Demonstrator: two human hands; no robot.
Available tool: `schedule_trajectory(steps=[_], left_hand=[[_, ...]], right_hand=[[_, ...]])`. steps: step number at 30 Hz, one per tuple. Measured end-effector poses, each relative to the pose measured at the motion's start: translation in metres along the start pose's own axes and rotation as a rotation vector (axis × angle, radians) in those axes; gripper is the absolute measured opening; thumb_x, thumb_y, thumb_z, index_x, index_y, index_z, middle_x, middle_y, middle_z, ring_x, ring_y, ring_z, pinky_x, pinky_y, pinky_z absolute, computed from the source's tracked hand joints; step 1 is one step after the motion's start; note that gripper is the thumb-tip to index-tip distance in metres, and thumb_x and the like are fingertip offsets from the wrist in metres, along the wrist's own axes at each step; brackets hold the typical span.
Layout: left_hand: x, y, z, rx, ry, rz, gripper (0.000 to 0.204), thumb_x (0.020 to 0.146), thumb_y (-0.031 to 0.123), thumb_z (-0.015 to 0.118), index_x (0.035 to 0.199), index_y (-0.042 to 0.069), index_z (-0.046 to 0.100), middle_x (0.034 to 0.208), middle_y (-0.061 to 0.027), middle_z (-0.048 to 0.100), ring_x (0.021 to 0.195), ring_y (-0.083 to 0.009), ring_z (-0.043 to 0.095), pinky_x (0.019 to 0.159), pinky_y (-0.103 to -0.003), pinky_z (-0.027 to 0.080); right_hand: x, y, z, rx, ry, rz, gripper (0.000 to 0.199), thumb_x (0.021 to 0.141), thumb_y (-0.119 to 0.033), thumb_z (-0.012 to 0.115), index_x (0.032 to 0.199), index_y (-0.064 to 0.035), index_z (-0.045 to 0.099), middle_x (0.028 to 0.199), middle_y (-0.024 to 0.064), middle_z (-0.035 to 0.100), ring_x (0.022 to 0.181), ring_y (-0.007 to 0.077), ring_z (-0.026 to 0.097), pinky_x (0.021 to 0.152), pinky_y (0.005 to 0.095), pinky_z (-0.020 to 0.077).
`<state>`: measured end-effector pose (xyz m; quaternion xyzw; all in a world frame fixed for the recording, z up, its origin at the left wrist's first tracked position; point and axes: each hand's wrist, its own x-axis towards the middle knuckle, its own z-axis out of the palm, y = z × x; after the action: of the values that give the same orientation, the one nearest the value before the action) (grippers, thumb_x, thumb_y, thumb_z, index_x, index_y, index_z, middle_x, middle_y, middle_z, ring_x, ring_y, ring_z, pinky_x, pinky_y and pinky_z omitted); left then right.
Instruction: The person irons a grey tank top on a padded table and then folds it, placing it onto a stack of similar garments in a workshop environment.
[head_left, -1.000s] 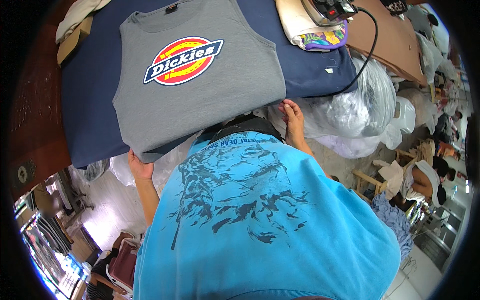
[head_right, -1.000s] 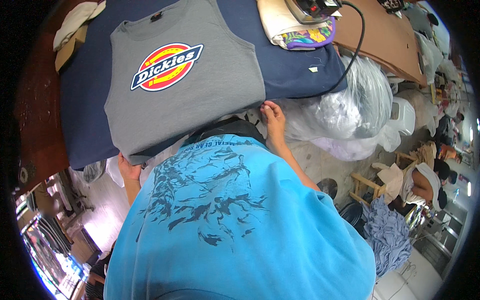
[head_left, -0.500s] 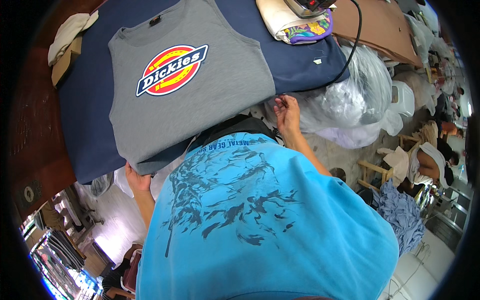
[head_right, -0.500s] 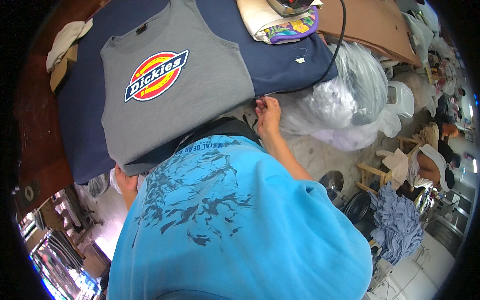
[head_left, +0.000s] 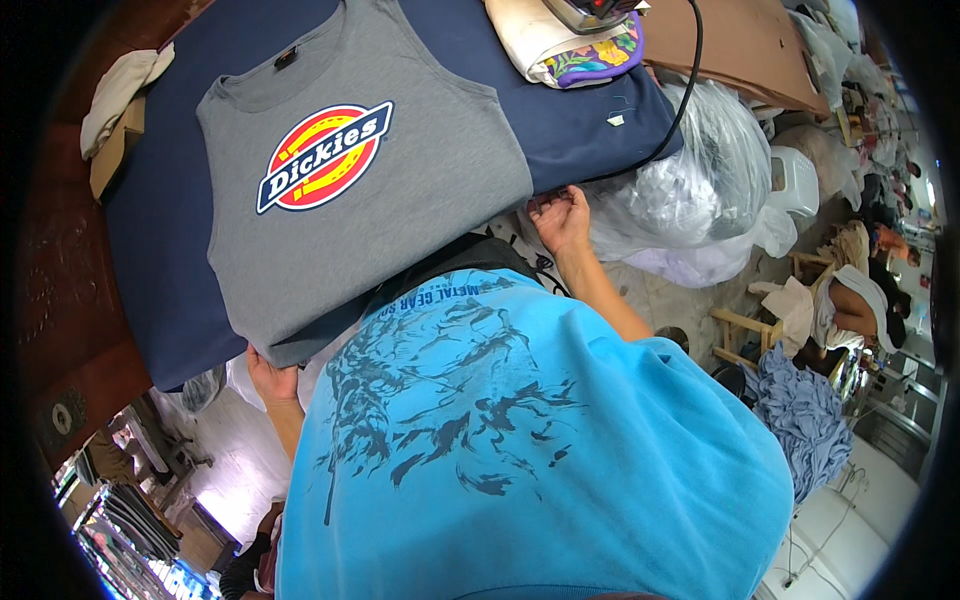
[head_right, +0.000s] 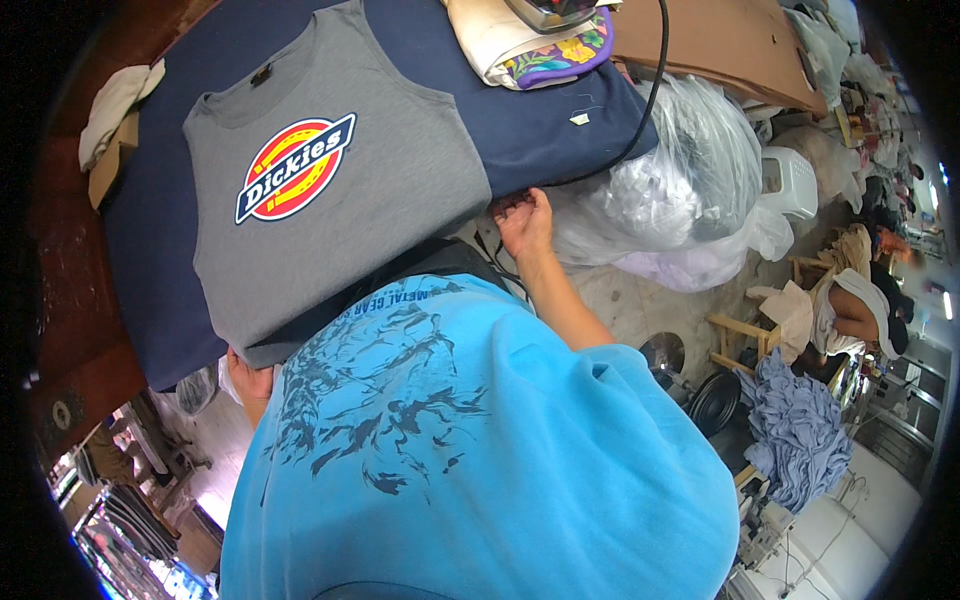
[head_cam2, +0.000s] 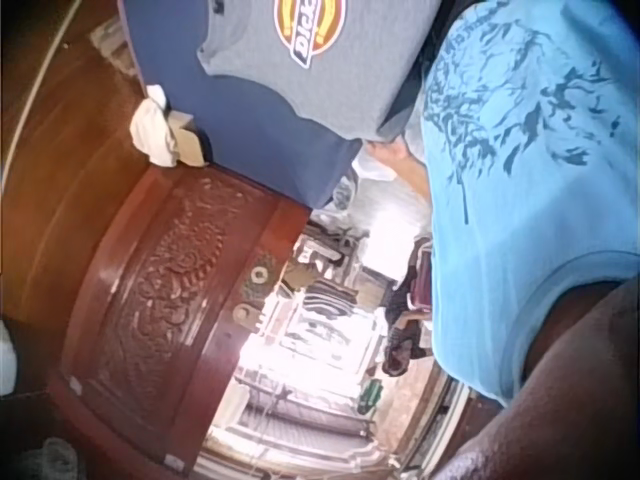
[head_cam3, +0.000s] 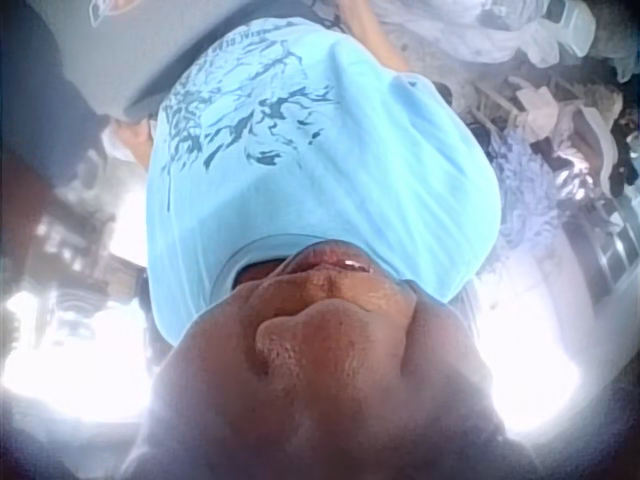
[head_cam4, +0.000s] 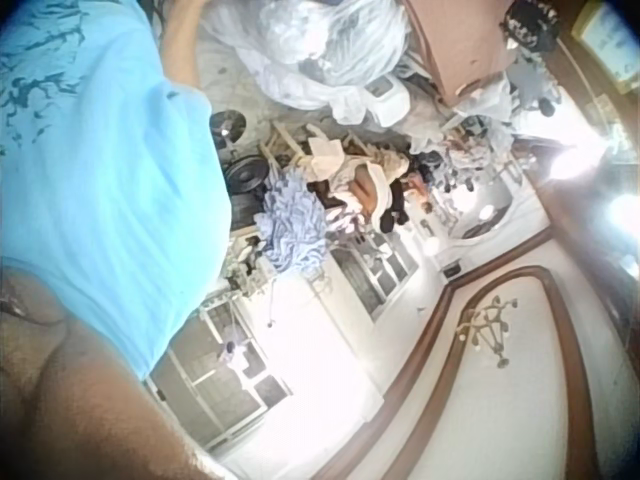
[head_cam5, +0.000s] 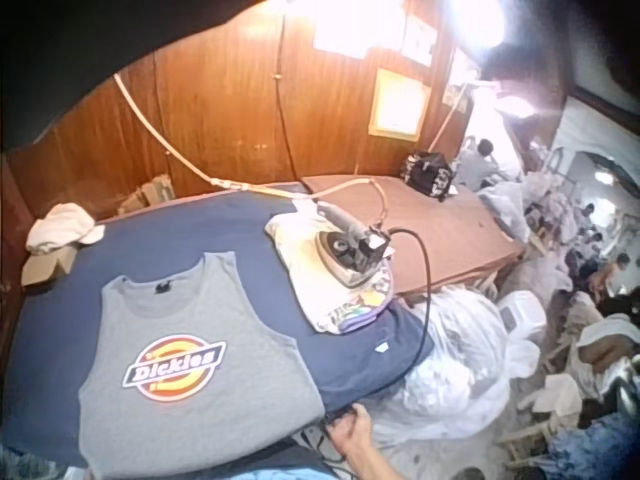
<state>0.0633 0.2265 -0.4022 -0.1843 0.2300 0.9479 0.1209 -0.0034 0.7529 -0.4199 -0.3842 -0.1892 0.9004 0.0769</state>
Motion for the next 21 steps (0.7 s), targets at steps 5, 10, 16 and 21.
schedule_trajectory(steps=[5, 10, 16, 21], left_hand=[[-0.001, -0.003, -0.004, -0.028, -0.017, 0.004, 0.041, 0.092, 0.029, 0.037, 0.122, 0.004, 0.047, 0.127, -0.0118, 0.051, 0.119, -0.0299, 0.045, 0.101, -0.048, 0.033], [-0.006, -0.008, 0.019, -0.022, 0.013, 0.007, 0.042, 0.093, 0.031, 0.035, 0.124, 0.006, 0.047, 0.128, -0.011, 0.05, 0.12, -0.0292, 0.044, 0.1, -0.05, 0.033], [-0.015, -0.002, -0.01, 0.025, 0.307, 0.051, 0.042, 0.093, 0.032, 0.033, 0.128, 0.01, 0.044, 0.134, -0.0095, 0.043, 0.124, -0.0282, 0.039, 0.099, -0.051, 0.032], [0.021, -0.002, -0.036, 0.38, 0.523, 0.054, 0.046, 0.093, 0.037, 0.036, 0.132, 0.012, 0.038, 0.14, -0.008, 0.036, 0.128, -0.0257, 0.034, 0.1, -0.046, 0.029]], right_hand=[[-0.015, 0.009, -0.012, -0.201, -0.088, 0.011, 0.019, 0.087, -0.03, 0.055, 0.096, -0.0142, 0.049, 0.102, 0.0041, 0.054, 0.095, 0.02, 0.05, 0.09, 0.0364, 0.0348], [-0.039, -0.011, -0.017, -0.582, -0.22, -0.163, 0.024, 0.089, -0.029, 0.056, 0.099, -0.0068, 0.054, 0.101, 0.0036, 0.059, 0.086, 0.0155, 0.055, 0.081, 0.0335, 0.043], [-0.04, -0.027, -0.035, -0.734, -0.256, -0.371, 0.036, 0.089, -0.033, 0.057, 0.105, -0.0017, 0.056, 0.101, 0.004, 0.061, 0.082, 0.0117, 0.054, 0.076, 0.0279, 0.0425], [0.048, -0.009, -0.069, -1.315, 0.013, -0.398, 0.038, 0.088, -0.032, 0.051, 0.102, 0.0028, 0.055, 0.084, 0.0117, 0.057, 0.077, 0.017, 0.053, 0.068, 0.0313, 0.0438]])
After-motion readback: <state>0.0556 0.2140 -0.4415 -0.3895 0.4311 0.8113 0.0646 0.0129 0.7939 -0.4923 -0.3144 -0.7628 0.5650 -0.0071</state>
